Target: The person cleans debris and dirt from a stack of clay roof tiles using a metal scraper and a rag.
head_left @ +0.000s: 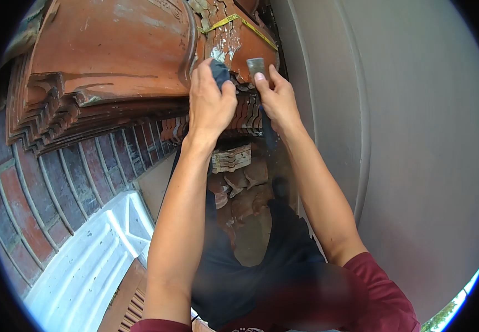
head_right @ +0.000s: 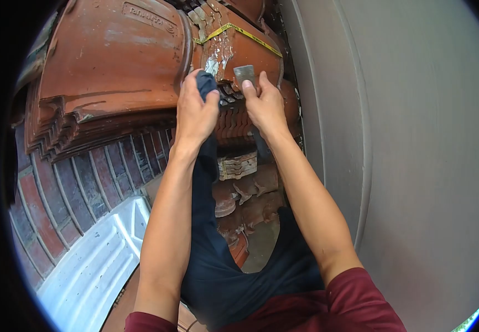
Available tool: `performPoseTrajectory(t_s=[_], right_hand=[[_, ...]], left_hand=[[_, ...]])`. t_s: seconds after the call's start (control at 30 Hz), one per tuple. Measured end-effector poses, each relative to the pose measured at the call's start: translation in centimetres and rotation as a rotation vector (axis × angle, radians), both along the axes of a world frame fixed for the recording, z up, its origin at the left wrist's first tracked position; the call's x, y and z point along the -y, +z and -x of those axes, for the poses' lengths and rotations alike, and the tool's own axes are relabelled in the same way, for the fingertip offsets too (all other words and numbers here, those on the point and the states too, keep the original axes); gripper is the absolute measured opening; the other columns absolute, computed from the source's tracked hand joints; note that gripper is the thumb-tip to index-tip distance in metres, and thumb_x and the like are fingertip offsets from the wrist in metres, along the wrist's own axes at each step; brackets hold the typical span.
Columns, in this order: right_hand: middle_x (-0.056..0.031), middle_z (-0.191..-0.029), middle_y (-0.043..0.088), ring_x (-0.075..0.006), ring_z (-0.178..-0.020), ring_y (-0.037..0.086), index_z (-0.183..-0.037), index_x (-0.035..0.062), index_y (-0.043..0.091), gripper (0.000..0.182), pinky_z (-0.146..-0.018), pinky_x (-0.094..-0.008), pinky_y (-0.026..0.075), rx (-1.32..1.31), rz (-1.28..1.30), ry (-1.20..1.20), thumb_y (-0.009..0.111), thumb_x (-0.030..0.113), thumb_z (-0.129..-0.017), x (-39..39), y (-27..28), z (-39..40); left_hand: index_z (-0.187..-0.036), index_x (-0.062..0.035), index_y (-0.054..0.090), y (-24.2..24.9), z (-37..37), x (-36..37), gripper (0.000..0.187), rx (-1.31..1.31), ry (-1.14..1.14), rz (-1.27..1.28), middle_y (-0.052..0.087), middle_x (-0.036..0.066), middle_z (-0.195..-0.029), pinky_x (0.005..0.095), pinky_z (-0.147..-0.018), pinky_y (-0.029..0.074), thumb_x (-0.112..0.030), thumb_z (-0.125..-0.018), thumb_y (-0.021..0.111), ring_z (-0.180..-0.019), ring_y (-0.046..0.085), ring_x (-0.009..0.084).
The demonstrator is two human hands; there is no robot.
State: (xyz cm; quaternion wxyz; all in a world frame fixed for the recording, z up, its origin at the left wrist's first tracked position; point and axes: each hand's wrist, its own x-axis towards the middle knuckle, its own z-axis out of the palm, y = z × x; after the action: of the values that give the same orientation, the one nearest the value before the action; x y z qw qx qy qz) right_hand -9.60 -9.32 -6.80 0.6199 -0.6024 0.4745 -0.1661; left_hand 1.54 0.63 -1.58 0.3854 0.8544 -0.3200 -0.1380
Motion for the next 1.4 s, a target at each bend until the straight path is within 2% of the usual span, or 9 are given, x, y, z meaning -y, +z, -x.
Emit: performPoseTrajectory(t_s=[0.1, 0.23, 0.3, 0.37, 0.47, 0.63, 1.03, 1.2, 1.4], right_hand=[[-0.0187, -0.101, 0.072, -0.0212, -0.089, 0.068, -0.146, -0.0100, 0.042, 0.069, -0.086, -0.0345, 0.053, -0.103, 0.237, 0.095, 0.063, 0.033, -0.096, 0.7, -1.8, -2.8], [-0.0286, -0.110, 0.070, -0.0344, -0.104, 0.071, -0.144, -0.0048, 0.048, 0.058, -0.092, -0.0380, 0.052, 0.059, -0.215, -0.015, 0.063, 0.023, -0.095, -0.6, -1.6, -4.4], [-0.0186, -0.084, 0.072, -0.0192, -0.064, 0.068, -0.140, -0.0031, 0.054, 0.056, -0.064, -0.0332, 0.054, -0.046, 0.537, 0.055, 0.069, 0.023, -0.092, -1.8, -6.4, -4.4], [-0.0195, -0.079, 0.072, -0.0263, -0.066, 0.070, -0.139, -0.0014, 0.055, 0.057, -0.068, -0.0370, 0.055, -0.060, 0.096, 0.015, 0.072, 0.022, -0.090, -1.4, -1.7, -4.3], [-0.0165, -0.069, 0.068, -0.0261, -0.065, 0.069, -0.108, -0.0028, 0.071, 0.033, -0.067, -0.0399, 0.053, -0.171, 0.179, 0.080, 0.073, 0.022, -0.087, 0.5, -0.2, -5.0], [-0.0193, -0.079, 0.072, -0.0308, -0.073, 0.070, -0.094, -0.0016, 0.070, 0.024, -0.071, -0.0413, 0.053, -0.191, 0.119, 0.075, 0.069, 0.021, -0.087, -0.9, 0.1, -5.1], [-0.0290, -0.099, 0.069, -0.0436, -0.097, 0.068, -0.101, -0.0059, 0.062, 0.025, -0.088, -0.0470, 0.051, -0.241, 0.170, 0.045, 0.063, 0.017, -0.089, 0.6, 1.4, -7.2], [-0.0287, -0.098, 0.069, -0.0432, -0.096, 0.068, -0.102, -0.0075, 0.060, 0.026, -0.087, -0.0475, 0.052, -0.228, 0.148, 0.034, 0.063, 0.016, -0.089, 0.4, 0.9, -6.8], [-0.0276, -0.097, 0.069, -0.0419, -0.094, 0.069, -0.101, -0.0067, 0.059, 0.023, -0.085, -0.0465, 0.052, -0.239, 0.112, 0.003, 0.062, 0.013, -0.089, -0.1, 1.4, -7.5]], left_hand=[[-0.135, 0.0061, 0.049, -1.1, 0.0, 0.3, 0.052, 0.125, -0.243, -0.104, 0.054, 0.028, -0.134, 0.0451, -0.104, 0.046, -0.004, -0.084, 0.058, -0.120, 0.057, 0.0430], [-0.142, 0.0076, 0.045, -0.1, -1.2, 0.9, 0.064, -0.046, -0.268, -0.411, 0.050, 0.028, -0.140, 0.0464, -0.109, 0.043, -0.005, -0.081, 0.060, -0.126, 0.053, 0.0455], [-0.144, 0.0078, 0.044, 1.1, -1.9, 1.1, 0.067, -0.076, -0.320, -0.509, 0.049, 0.028, -0.143, 0.0461, -0.110, 0.042, -0.005, -0.081, 0.060, -0.130, 0.051, 0.0436], [-0.144, 0.0082, 0.043, 1.7, -2.5, 1.4, 0.068, -0.108, -0.378, -0.601, 0.049, 0.028, -0.143, 0.0459, -0.110, 0.042, -0.005, -0.081, 0.060, -0.131, 0.051, 0.0426], [-0.145, 0.0085, 0.041, 2.4, -2.2, 1.6, 0.069, -0.160, -0.399, -0.703, 0.051, 0.029, -0.140, 0.0465, -0.110, 0.043, -0.010, -0.082, 0.060, -0.130, 0.052, 0.0422], [-0.150, 0.0083, 0.034, 4.0, -2.5, 2.0, 0.075, -0.256, -0.441, -0.843, 0.051, 0.032, -0.138, 0.0480, -0.108, 0.044, -0.017, -0.084, 0.059, -0.127, 0.054, 0.0418], [-0.137, 0.0095, 0.047, 1.9, -3.8, 1.5, 0.074, -0.570, -0.400, -0.361, 0.068, 0.031, -0.110, 0.0395, -0.094, 0.051, -0.015, -0.071, 0.069, -0.104, 0.069, 0.0374], [-0.139, 0.0076, 0.049, 1.6, -3.3, 1.3, 0.074, -0.471, -0.435, -0.422, 0.069, 0.019, -0.093, 0.0358, -0.082, 0.052, -0.014, -0.071, 0.068, -0.088, 0.067, 0.0249], [-0.135, 0.0114, 0.050, 1.9, -4.3, 1.2, 0.070, -0.565, -0.473, -0.397, 0.070, 0.020, -0.096, 0.0343, -0.081, 0.053, -0.012, -0.071, 0.067, -0.088, 0.068, 0.0246]])
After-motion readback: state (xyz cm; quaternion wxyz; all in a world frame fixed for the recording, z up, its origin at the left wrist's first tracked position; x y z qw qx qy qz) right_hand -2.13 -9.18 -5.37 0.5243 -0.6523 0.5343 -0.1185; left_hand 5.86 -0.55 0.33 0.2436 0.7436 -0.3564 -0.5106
